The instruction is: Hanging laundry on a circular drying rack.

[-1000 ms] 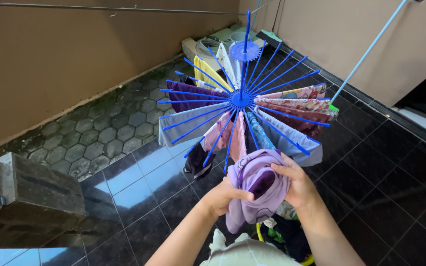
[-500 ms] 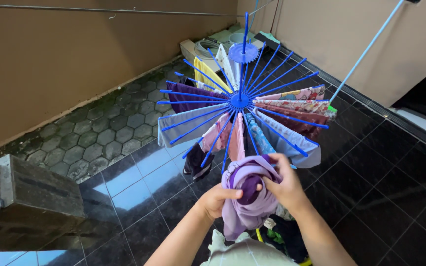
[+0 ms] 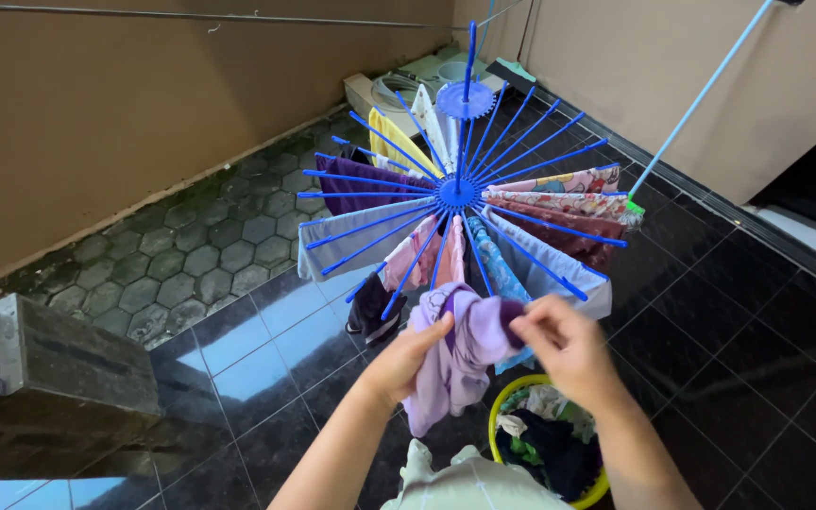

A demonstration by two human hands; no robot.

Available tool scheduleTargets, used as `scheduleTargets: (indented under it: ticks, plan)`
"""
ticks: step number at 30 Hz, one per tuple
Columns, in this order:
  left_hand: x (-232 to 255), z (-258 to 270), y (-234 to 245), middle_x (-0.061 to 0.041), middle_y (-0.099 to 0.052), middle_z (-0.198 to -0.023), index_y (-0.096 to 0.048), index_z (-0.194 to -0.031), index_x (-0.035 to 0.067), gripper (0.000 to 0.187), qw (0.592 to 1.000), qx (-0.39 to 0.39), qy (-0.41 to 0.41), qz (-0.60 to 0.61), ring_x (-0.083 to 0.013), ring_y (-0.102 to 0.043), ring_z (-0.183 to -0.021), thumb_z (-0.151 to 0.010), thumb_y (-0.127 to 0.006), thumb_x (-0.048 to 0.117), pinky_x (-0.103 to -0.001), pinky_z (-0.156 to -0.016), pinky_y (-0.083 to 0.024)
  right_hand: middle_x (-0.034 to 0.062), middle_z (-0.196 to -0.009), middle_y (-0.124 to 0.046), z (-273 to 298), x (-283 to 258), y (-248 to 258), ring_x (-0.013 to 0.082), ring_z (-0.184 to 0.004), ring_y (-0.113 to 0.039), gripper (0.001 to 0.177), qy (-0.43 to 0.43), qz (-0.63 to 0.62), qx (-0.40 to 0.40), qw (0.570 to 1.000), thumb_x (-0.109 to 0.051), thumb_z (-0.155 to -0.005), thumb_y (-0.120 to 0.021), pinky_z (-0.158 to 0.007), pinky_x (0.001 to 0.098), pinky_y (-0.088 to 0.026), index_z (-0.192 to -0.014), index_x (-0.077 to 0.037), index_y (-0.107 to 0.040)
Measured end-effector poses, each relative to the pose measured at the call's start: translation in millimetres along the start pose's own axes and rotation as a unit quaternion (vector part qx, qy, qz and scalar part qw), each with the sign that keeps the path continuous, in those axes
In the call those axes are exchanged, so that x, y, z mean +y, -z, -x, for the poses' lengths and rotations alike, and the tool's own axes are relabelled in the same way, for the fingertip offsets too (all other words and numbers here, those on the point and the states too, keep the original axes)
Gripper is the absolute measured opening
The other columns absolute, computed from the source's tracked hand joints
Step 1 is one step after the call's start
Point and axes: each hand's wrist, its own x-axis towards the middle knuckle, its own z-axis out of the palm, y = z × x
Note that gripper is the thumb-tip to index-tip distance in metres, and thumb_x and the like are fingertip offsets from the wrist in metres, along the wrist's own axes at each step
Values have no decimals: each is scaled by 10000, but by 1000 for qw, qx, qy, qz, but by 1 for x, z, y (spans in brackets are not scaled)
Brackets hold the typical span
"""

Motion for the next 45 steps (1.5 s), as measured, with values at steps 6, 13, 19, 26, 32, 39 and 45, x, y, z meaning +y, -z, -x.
scheduleTargets:
  ticks: [6,13,19,26,32,39,45]
  plan:
    - [32,1,11,-74,-736,-1216,-639,-1337,23,431,961,113,-84,-236,-164,-706,-1082,-995,-601,282,-329,-979,-539,-35,-1041,-605,-17,-48,46,83,-883,-652,128,39,-316,166,933,-27,-994,-602,-719,296,-600,-981,-113,-507]
    - [22,8,40,-151,-776,-948,-803,-1052,74,414,672,256,99,-687,-268,-731,-886,-886,-710,442,-391,-805,-563,87,-1154,-592,-24,-89,45,171,-1097,-633,168,121,-454,68,880,50,-1065,-574,-996,339,-545,-1117,-84,-488]
    - [-6,2,37,-155,-727,-1039,-733,-1093,27,414,665,182,-198,-697,-353,-695,-966,-1009,-606,413,-459,-857,-536,73,-1228,-555,-40,-124,8,155,-1123,-600,219,137,-452,-18,881,45,-1028,-581,-959,318,-534,-1105,-110,-447]
    - [-33,-27,3,-3,-652,-882,-710,-1036,9,268,911,56,-157,-377,-114,-607,-827,-945,-719,262,-321,-750,-517,98,-1236,-575,-47,-105,-18,130,-1079,-582,218,153,-309,-103,933,-39,-1061,-631,-945,292,-509,-1142,-109,-442]
    - [-8,-37,-30,-1,-562,-809,-612,-887,41,356,922,97,-297,-228,-90,-491,-748,-1093,-531,320,-271,-678,-406,59,-1290,-528,-40,-66,-19,178,-1236,-544,664,133,-98,-65,984,-224,-886,-815,-1042,368,-478,-1411,-91,-430]
    - [29,-25,-87,-11,-489,-772,-537,-927,77,536,939,32,-301,-161,-113,-458,-728,-1093,-336,545,-270,-699,-386,62,-1340,-606,-22,20,-9,143,-1211,-570,1047,-65,-3,-330,942,-188,-549,-956,-1007,343,-471,-1437,-153,-403]
    - [51,-13,-103,-40,-495,-816,-503,-932,62,497,902,26,-391,-182,-148,-473,-766,-1137,-391,500,-293,-727,-393,77,-843,-762,3,123,-12,162,-761,-697,285,-142,168,-284,933,-222,-837,-801,-754,341,-576,-1026,-17,-744]
